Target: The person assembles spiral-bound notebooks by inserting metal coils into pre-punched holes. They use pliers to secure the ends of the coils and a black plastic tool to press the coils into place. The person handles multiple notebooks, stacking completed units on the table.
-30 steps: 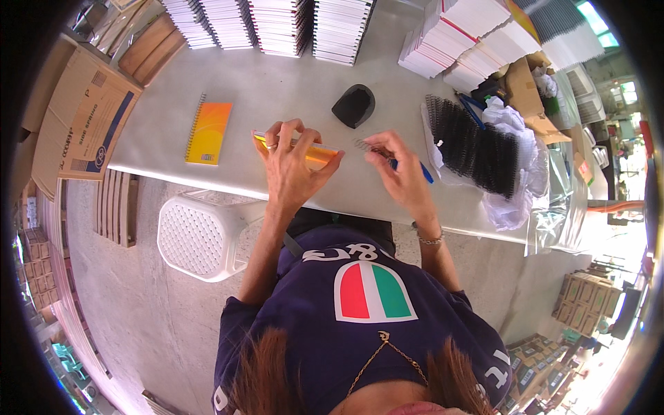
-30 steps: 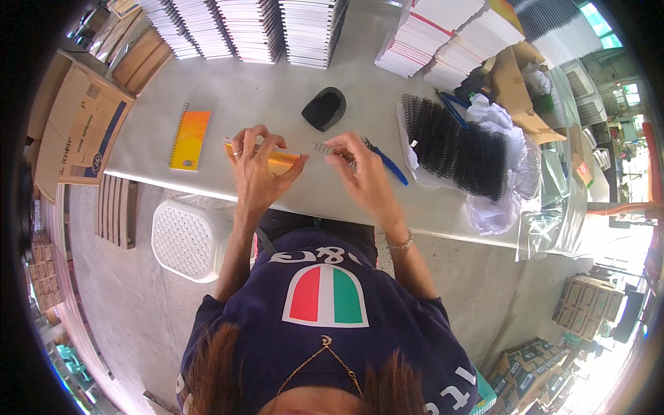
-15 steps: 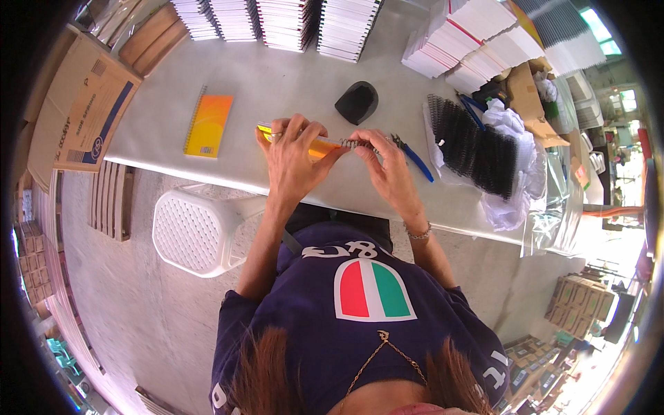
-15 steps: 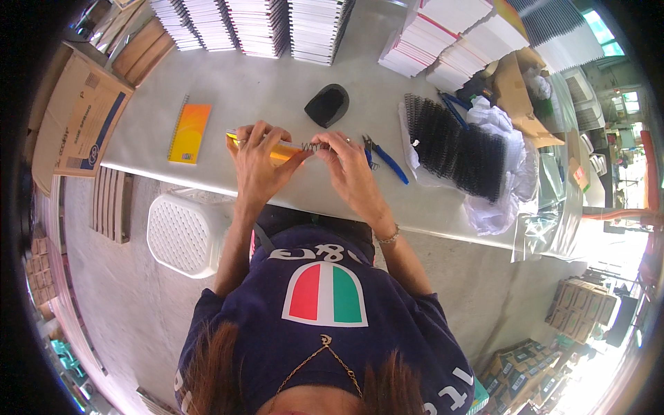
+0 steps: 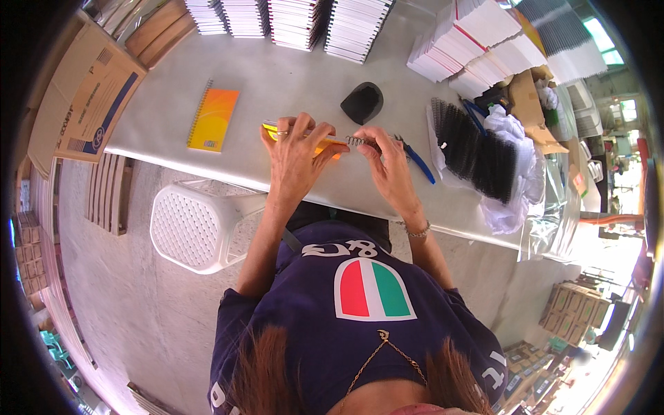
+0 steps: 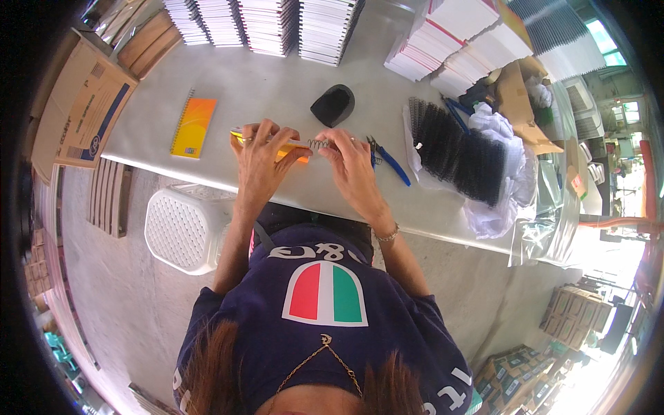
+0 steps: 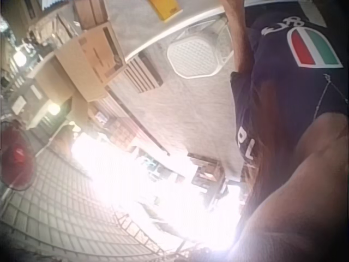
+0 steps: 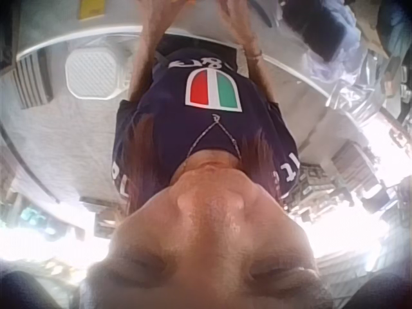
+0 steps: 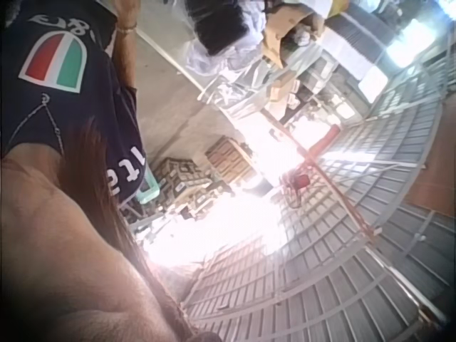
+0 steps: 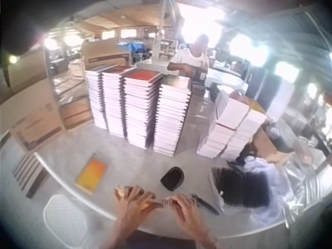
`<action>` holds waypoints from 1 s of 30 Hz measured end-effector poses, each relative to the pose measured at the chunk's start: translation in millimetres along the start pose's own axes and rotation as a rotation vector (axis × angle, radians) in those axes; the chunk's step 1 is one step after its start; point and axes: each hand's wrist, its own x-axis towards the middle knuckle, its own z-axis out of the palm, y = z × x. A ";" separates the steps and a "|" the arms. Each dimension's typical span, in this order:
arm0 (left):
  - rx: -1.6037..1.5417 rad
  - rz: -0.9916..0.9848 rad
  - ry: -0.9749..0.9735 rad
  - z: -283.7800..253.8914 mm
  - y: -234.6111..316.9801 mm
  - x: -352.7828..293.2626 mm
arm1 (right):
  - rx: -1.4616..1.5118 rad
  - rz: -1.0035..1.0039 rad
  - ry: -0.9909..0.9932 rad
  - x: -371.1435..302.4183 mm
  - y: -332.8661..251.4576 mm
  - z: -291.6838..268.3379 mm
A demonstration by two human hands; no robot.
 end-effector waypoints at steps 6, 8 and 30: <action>0.031 -0.007 -0.031 -4.4 2.3 2.8 | -0.155 -0.075 -0.078 1.9 3.8 -6.0; 0.016 -0.014 -0.043 -4.4 1.9 1.8 | -0.169 -0.074 -0.043 2.7 -1.4 -0.4; -0.419 -0.298 0.213 12.1 -4.0 -10.7 | -0.366 -0.136 -0.034 20.2 -2.9 4.5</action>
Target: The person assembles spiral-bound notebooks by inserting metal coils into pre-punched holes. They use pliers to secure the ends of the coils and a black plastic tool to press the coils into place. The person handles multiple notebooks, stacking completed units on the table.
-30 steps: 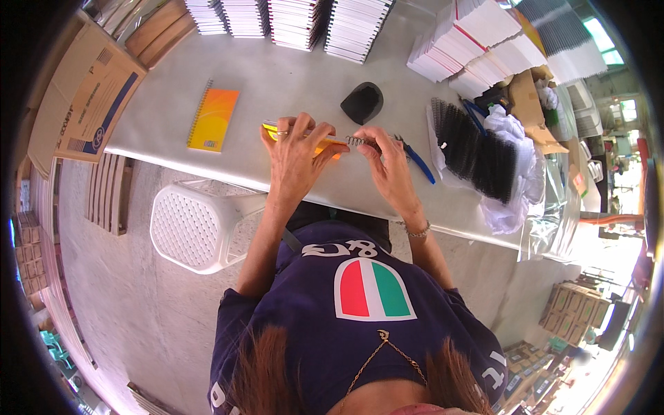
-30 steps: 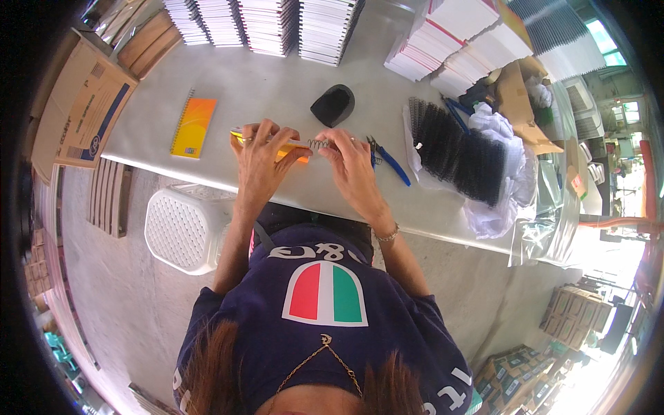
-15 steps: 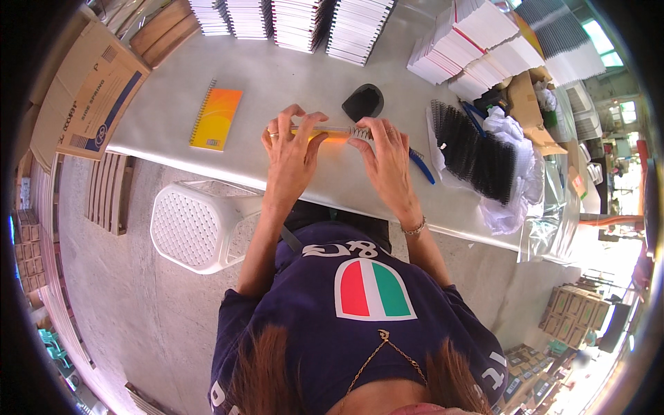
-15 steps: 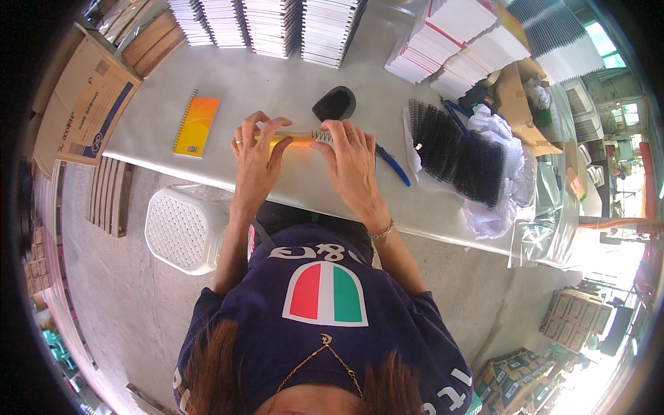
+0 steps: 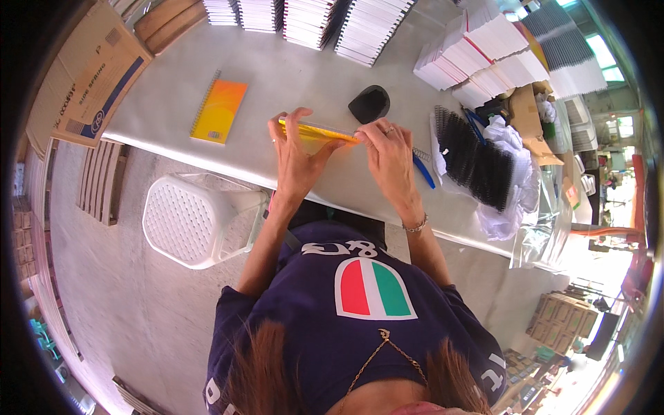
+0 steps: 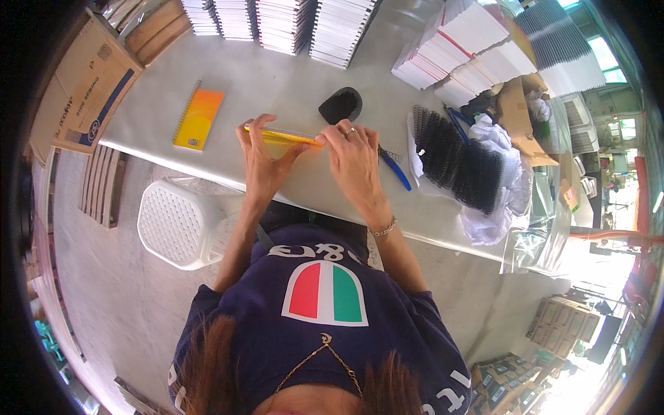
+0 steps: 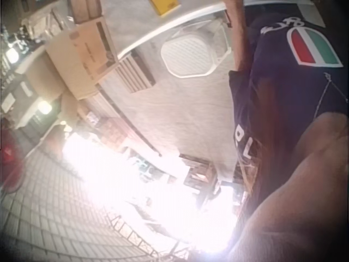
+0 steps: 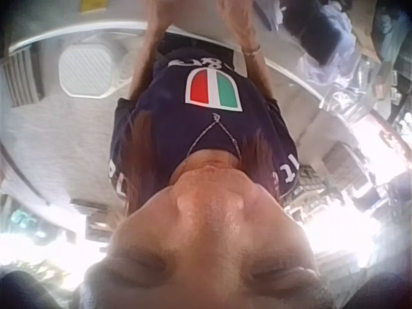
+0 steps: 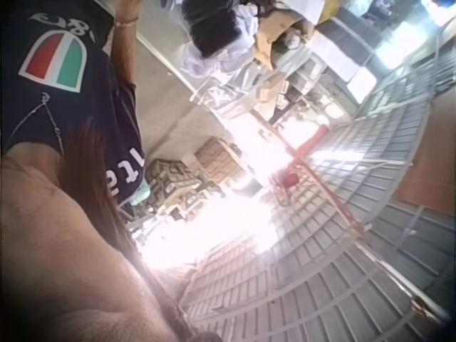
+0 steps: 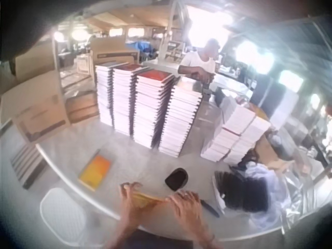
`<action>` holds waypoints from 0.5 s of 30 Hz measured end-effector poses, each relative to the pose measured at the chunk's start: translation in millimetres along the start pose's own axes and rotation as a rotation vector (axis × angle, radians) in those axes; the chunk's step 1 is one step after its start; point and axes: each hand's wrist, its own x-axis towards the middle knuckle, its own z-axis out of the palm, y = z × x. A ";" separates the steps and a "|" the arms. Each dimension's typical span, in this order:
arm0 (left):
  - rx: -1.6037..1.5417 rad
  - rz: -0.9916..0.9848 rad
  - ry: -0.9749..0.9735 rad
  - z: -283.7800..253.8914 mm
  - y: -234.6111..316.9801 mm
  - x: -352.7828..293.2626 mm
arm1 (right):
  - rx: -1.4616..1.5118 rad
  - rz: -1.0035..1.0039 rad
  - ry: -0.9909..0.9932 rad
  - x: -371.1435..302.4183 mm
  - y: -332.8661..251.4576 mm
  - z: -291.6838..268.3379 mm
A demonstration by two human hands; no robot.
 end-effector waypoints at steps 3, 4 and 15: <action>0.027 0.057 -0.120 -10.0 -14.7 9.1 | 0.237 0.039 -0.137 -2.0 8.8 -4.4; -0.021 0.058 -0.157 -15.7 -18.8 12.7 | 0.376 0.067 -0.174 1.3 20.7 -7.4; -0.183 0.034 -0.229 -32.2 -35.9 23.1 | 1.369 0.473 -0.412 32.0 85.2 1.2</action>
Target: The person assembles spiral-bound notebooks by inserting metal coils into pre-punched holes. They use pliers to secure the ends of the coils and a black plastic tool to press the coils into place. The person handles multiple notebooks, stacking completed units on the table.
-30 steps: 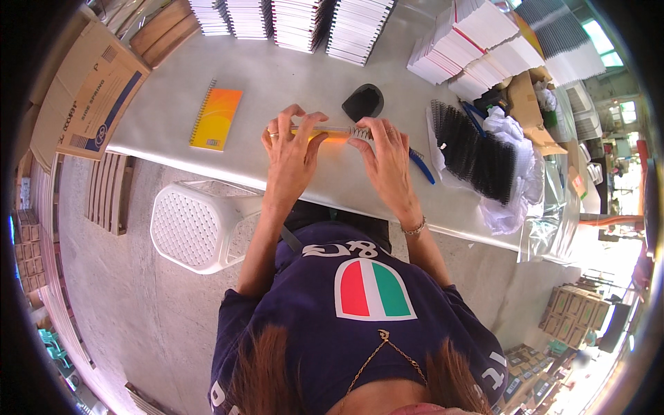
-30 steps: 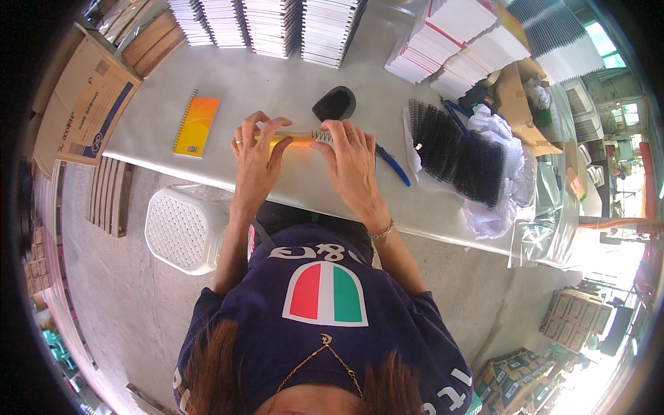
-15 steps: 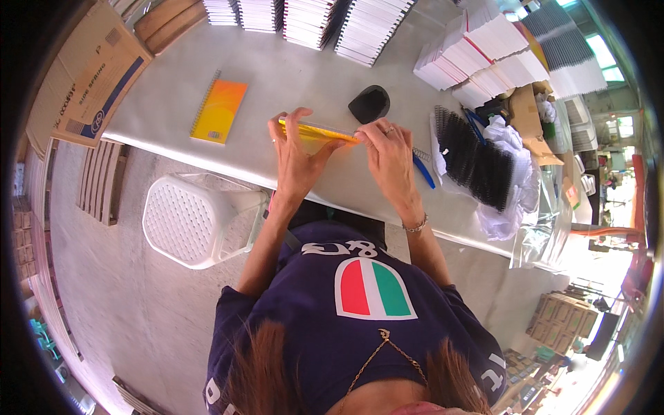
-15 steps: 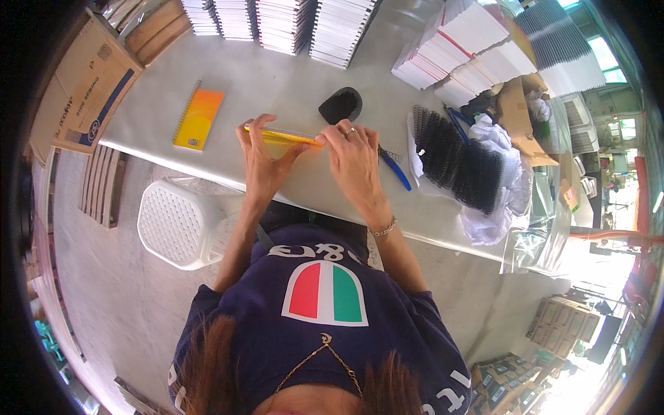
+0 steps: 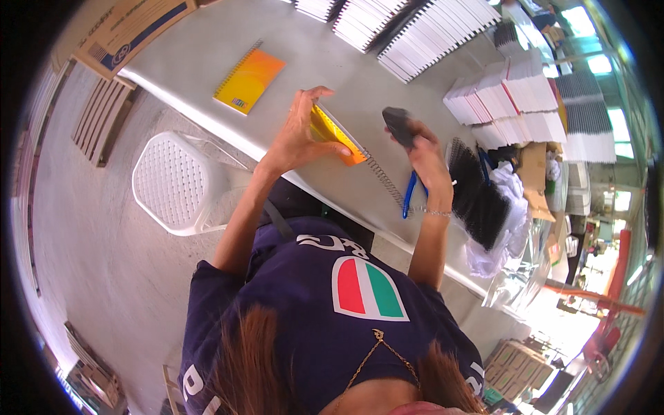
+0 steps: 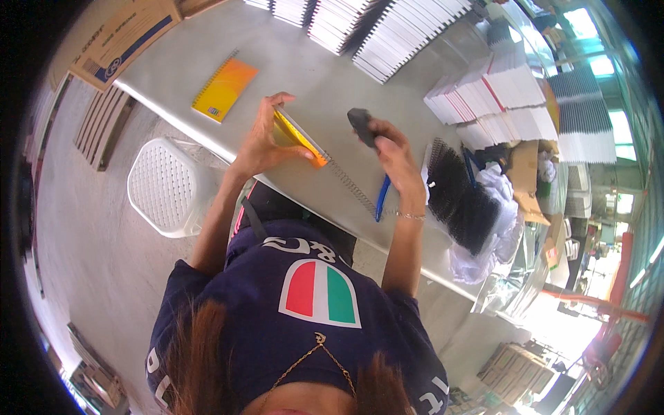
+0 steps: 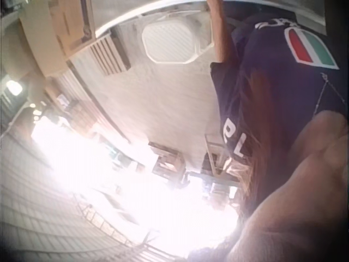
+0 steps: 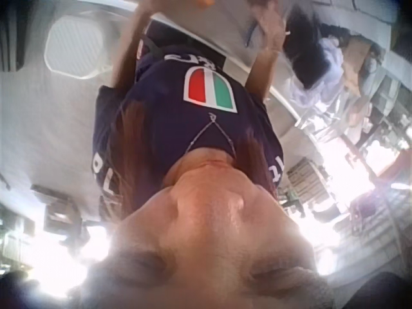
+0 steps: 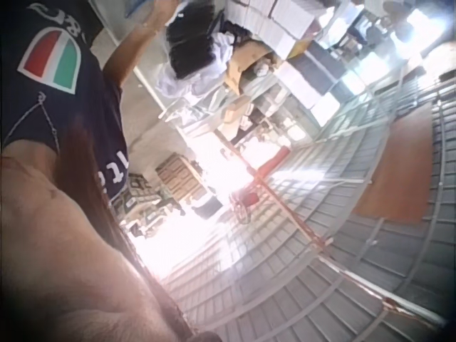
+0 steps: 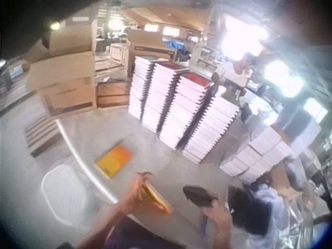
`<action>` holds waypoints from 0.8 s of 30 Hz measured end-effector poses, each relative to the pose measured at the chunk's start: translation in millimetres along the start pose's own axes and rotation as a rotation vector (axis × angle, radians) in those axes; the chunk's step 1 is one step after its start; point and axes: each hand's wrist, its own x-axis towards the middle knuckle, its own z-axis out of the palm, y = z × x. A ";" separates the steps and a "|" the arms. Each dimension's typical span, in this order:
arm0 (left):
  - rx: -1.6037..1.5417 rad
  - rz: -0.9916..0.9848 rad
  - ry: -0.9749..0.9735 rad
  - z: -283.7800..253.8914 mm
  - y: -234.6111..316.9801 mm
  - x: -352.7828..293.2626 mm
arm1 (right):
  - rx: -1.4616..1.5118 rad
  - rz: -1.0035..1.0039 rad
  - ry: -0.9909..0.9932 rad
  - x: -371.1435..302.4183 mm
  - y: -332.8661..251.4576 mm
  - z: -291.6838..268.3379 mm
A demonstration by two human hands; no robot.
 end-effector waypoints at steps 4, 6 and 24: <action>0.012 0.007 0.006 -1.5 -4.8 -4.2 | -0.300 -0.005 -0.398 -22.9 -26.4 23.7; 0.008 0.054 0.007 -0.8 -8.6 -4.3 | -0.450 0.070 -0.132 -21.5 -23.0 29.7; -0.093 -0.030 -0.125 6.0 -13.0 -9.1 | -0.327 0.020 -0.326 -48.0 -42.8 60.1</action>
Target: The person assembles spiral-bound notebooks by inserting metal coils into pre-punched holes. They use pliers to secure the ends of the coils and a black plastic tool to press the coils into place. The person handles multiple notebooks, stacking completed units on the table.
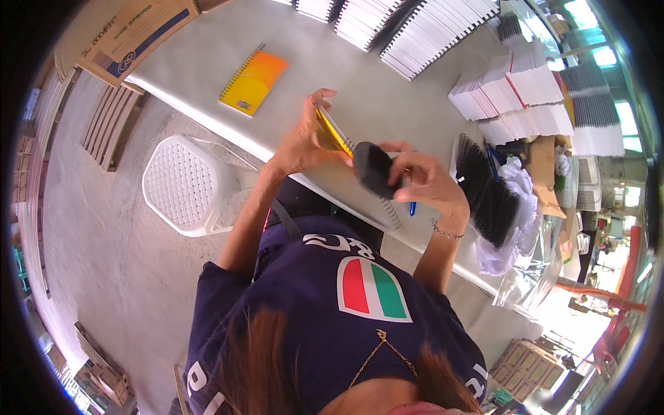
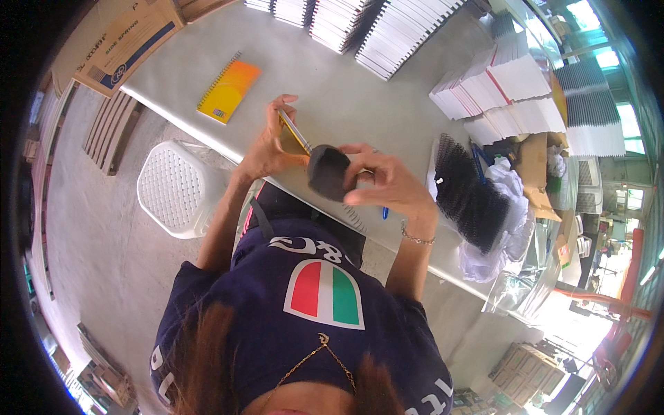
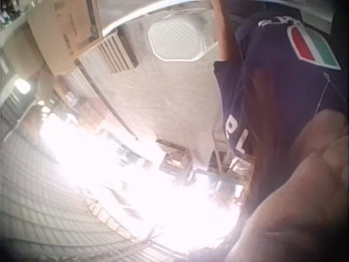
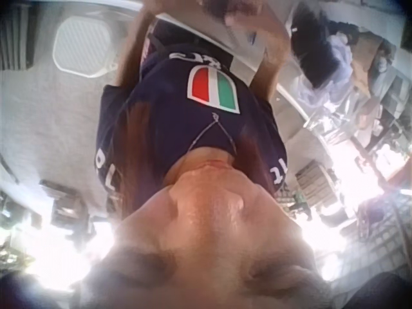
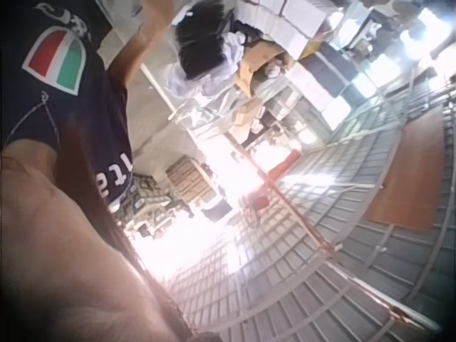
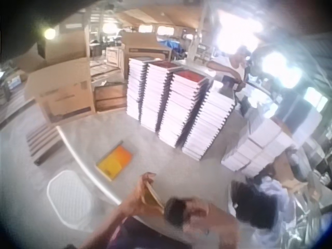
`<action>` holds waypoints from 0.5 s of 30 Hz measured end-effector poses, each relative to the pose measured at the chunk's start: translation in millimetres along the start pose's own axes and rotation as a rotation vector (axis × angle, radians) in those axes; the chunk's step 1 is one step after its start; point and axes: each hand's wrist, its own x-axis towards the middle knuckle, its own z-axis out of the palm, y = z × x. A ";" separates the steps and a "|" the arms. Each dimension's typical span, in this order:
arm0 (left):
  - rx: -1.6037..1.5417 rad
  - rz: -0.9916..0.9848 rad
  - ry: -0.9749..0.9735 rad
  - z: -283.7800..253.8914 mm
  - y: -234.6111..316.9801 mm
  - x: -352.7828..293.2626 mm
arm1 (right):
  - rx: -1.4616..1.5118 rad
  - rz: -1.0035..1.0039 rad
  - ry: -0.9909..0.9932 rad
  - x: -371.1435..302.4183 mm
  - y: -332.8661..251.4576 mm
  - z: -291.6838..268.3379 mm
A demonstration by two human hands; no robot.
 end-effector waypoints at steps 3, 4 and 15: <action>-0.094 -0.067 0.019 -4.6 8.8 8.0 | -0.198 0.097 0.209 23.3 12.5 -12.2; -0.091 -0.068 0.001 -3.8 7.8 7.4 | -0.153 0.090 0.166 19.7 13.6 -12.3; -0.067 -0.046 -0.065 -0.5 -0.2 3.1 | 0.136 -0.047 0.018 16.6 6.7 -1.6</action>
